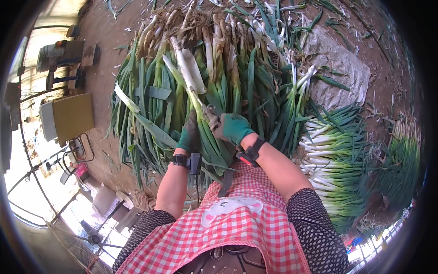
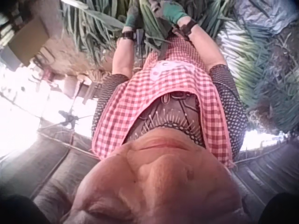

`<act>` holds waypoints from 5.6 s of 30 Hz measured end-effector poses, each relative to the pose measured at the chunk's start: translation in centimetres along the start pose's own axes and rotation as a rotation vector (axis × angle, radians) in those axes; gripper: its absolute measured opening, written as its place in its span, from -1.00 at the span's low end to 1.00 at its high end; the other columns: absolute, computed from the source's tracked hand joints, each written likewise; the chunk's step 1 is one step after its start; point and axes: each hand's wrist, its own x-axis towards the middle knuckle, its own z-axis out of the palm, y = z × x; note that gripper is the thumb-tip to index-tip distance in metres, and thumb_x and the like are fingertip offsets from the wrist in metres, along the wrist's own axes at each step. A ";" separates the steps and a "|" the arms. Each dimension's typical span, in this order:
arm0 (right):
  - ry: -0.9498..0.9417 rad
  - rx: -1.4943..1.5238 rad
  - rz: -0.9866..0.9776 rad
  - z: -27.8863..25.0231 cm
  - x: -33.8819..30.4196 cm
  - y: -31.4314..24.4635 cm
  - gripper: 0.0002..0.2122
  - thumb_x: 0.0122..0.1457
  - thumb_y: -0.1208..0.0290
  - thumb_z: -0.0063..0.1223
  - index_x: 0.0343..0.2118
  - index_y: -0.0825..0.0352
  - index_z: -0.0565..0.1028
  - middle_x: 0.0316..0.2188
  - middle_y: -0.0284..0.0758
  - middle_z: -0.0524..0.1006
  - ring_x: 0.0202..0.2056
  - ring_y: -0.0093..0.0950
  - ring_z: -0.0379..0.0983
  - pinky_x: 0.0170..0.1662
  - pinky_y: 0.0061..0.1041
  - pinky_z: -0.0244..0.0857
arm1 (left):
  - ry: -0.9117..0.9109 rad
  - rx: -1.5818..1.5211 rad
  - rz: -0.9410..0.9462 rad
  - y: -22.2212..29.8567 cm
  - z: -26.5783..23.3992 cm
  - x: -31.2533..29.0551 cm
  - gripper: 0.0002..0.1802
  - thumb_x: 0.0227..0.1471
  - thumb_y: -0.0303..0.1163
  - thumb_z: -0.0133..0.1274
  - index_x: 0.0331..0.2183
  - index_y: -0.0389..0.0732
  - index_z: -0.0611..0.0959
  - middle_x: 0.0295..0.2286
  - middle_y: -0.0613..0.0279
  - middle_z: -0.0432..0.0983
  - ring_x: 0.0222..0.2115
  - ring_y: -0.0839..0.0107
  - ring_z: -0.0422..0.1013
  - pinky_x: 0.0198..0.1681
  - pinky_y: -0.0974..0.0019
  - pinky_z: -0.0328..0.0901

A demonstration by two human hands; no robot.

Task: The person trims the roots and outer leaves of green onions using shears, handling them one at a time from a large pile.

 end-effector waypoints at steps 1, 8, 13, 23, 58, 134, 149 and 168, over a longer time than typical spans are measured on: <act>0.043 0.007 -0.009 -0.3 1.3 0.0 -0.47 0.21 -0.10 -0.01 -0.27 0.38 0.68 -0.28 0.10 0.64 -0.14 0.02 0.63 -0.01 -0.12 0.49 | -0.007 -0.083 -0.041 1.0 1.6 -0.6 -0.13 0.37 0.34 -0.35 0.06 -0.28 0.65 -0.17 0.11 0.66 -0.24 0.34 0.59 -0.13 0.23 0.47; -0.010 0.041 -0.055 -5.2 10.1 -6.4 -0.42 0.20 -0.08 -0.08 -0.03 0.38 0.63 -0.07 0.10 0.59 0.05 0.00 0.55 0.14 -0.19 0.41 | 0.089 -0.020 -0.051 2.9 1.6 -2.6 -0.14 0.36 0.33 -0.29 0.01 -0.30 0.67 -0.22 0.11 0.67 -0.26 0.35 0.58 -0.13 0.23 0.46; 0.008 0.077 0.000 -8.3 13.5 -8.8 -0.47 0.07 -0.04 0.14 -0.14 0.40 0.68 -0.29 0.02 0.68 -0.21 -0.10 0.68 -0.09 -0.26 0.49 | 0.074 0.121 0.053 3.7 2.8 -3.8 -0.14 0.36 0.34 -0.29 0.01 -0.31 0.66 -0.21 0.09 0.67 -0.23 0.35 0.58 -0.10 0.23 0.45; -0.029 -0.080 -0.134 -2.0 5.1 -1.4 -0.52 0.21 -0.05 -0.01 -0.23 0.33 0.70 -0.28 0.08 0.64 -0.16 -0.01 0.65 0.00 -0.16 0.50 | 0.001 -0.158 -0.078 1.7 0.8 -2.9 -0.19 0.39 0.29 -0.35 0.04 -0.26 0.62 -0.20 0.07 0.67 -0.24 0.32 0.60 -0.10 0.19 0.49; 0.493 0.129 0.238 -11.1 -0.2 35.6 -0.63 0.04 0.29 0.30 -0.13 0.38 0.51 -0.41 -0.20 0.57 -0.39 -0.28 0.51 -0.24 -0.28 0.44 | 0.515 1.024 0.434 5.8 3.9 -0.1 -0.57 0.11 -0.16 0.26 -0.12 -0.29 0.64 -0.19 -0.12 0.64 -0.15 0.00 0.59 -0.08 0.04 0.47; -0.221 -0.017 -0.134 0.9 4.7 1.3 -0.60 0.13 0.05 0.07 -0.16 0.26 0.69 -0.28 0.02 0.64 -0.22 -0.12 0.66 -0.23 -0.21 0.48 | -0.075 0.182 0.005 0.6 0.8 -6.1 -0.63 0.23 -0.29 0.14 -0.03 -0.31 0.59 -0.24 0.36 0.57 -0.24 0.58 0.44 -0.10 0.39 0.37; -0.190 0.001 -0.099 1.6 -11.4 1.4 -0.64 0.11 0.07 0.13 -0.36 0.32 0.69 -0.42 0.06 0.59 -0.31 0.03 0.60 -0.26 -0.16 0.51 | 0.021 0.225 -0.002 2.1 1.1 -6.6 -0.79 0.09 -0.43 0.21 -0.22 -0.29 0.64 -0.49 0.37 0.52 -0.52 0.59 0.37 -0.45 0.41 0.29; -0.014 0.682 -0.180 2.0 1.4 3.3 -0.68 0.16 0.23 0.26 -0.13 0.37 0.56 -0.35 -0.24 0.62 -0.36 -0.37 0.57 -0.16 -0.37 0.48 | -0.200 0.954 0.293 0.9 5.4 -11.2 -0.41 0.14 -0.18 0.28 0.14 -0.18 0.55 -0.22 0.02 0.66 -0.20 0.08 0.60 -0.07 0.16 0.45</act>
